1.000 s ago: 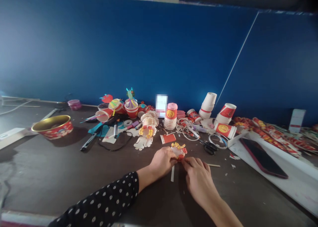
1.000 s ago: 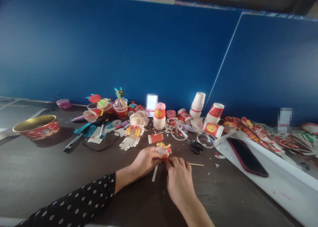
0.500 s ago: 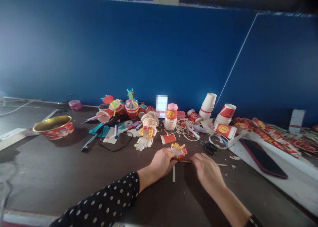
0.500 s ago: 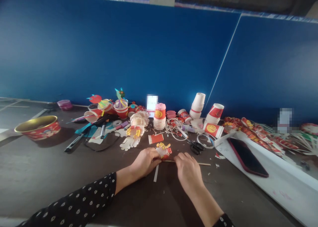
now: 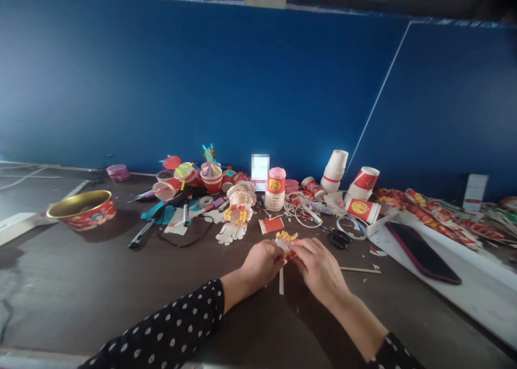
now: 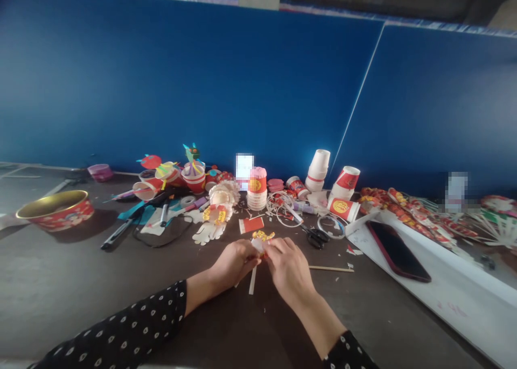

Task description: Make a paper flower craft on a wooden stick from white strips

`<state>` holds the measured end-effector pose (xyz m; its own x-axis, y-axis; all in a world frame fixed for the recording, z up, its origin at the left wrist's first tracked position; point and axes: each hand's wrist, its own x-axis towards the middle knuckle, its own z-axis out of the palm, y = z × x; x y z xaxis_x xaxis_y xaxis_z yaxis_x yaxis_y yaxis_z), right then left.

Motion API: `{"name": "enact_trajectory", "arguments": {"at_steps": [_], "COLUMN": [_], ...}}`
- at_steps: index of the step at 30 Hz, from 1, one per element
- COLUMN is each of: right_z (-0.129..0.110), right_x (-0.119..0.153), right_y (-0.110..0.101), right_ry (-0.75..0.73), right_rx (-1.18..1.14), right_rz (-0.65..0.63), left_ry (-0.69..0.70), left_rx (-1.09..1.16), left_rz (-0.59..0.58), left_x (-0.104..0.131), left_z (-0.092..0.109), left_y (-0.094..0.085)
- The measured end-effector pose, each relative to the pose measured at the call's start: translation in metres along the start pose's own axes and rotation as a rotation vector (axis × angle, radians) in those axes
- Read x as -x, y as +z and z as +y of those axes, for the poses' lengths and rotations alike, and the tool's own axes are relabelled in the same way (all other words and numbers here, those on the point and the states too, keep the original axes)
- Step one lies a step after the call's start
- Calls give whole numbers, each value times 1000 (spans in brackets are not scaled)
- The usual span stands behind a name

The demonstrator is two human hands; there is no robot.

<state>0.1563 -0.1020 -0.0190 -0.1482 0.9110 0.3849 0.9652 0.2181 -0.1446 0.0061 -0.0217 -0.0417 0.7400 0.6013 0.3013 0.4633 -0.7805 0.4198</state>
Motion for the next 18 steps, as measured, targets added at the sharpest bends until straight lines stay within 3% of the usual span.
{"name": "enact_trajectory", "arguments": {"at_steps": [8,18], "right_z": [-2,8], "right_x": [-13,-11], "right_y": [10,13], "right_ry": [-32,-124], "right_rx": [31,-17], "right_rz": [-59,-79], "left_ry": [9,-141], "left_rx": [-10,-39], "left_rz": [-23,-56], "left_x": [-3,-3], "left_z": [-1,2], "left_y": [0,1]}}
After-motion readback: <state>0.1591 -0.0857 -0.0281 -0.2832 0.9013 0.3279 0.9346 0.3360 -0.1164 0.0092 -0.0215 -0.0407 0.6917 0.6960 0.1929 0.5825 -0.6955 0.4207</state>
